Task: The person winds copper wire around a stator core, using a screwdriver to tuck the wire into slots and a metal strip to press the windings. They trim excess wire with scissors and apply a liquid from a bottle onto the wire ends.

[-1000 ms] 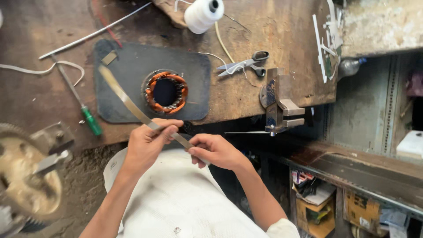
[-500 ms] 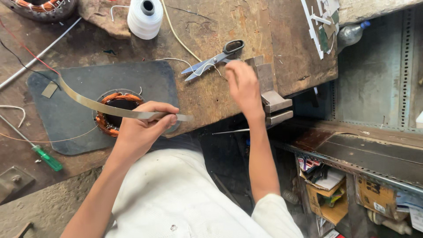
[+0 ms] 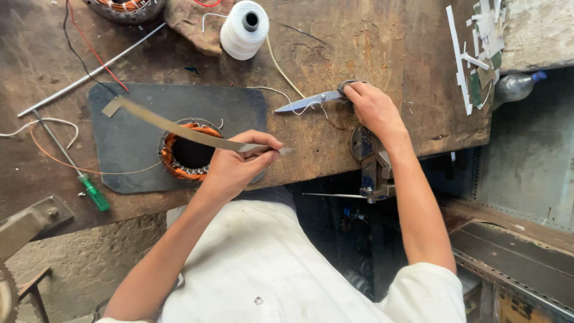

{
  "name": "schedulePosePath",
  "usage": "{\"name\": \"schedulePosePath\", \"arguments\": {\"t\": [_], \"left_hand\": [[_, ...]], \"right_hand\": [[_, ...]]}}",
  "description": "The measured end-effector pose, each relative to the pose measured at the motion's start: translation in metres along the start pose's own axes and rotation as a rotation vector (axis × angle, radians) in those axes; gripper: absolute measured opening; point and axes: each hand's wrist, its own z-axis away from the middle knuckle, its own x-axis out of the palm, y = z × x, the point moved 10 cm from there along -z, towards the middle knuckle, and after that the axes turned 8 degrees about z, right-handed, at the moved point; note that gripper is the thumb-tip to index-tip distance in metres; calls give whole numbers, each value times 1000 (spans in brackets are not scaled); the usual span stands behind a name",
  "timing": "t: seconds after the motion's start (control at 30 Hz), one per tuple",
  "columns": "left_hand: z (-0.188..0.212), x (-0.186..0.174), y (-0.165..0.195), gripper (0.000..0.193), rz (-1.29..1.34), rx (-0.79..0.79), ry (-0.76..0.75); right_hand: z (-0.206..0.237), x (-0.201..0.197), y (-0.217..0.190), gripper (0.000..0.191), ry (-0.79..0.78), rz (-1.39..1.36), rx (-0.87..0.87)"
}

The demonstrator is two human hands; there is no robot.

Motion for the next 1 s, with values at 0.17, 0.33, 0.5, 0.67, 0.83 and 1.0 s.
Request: {"name": "schedulePosePath", "arguments": {"t": [0.17, 0.33, 0.5, 0.67, 0.83, 1.0], "left_hand": [[1, 1, 5, 12, 18, 53, -15], [10, -15, 18, 14, 9, 58, 56], [11, -19, 33, 17, 200, 71, 79], [1, 10, 43, 19, 235, 70, 3], [-3, 53, 31, 18, 239, -30, -104], [16, 83, 3, 18, 191, -172, -203]], "right_hand": [[22, -35, 18, 27, -28, 184, 49], [92, -99, 34, 28, -72, 495, 376], [197, -72, -10, 18, 228, -757, 1089], [176, 26, -194, 46, 251, -1763, 876], [167, 27, -269, 73, 2, -1837, 667], [171, 21, -282, 61, 144, -1788, 758]]}}
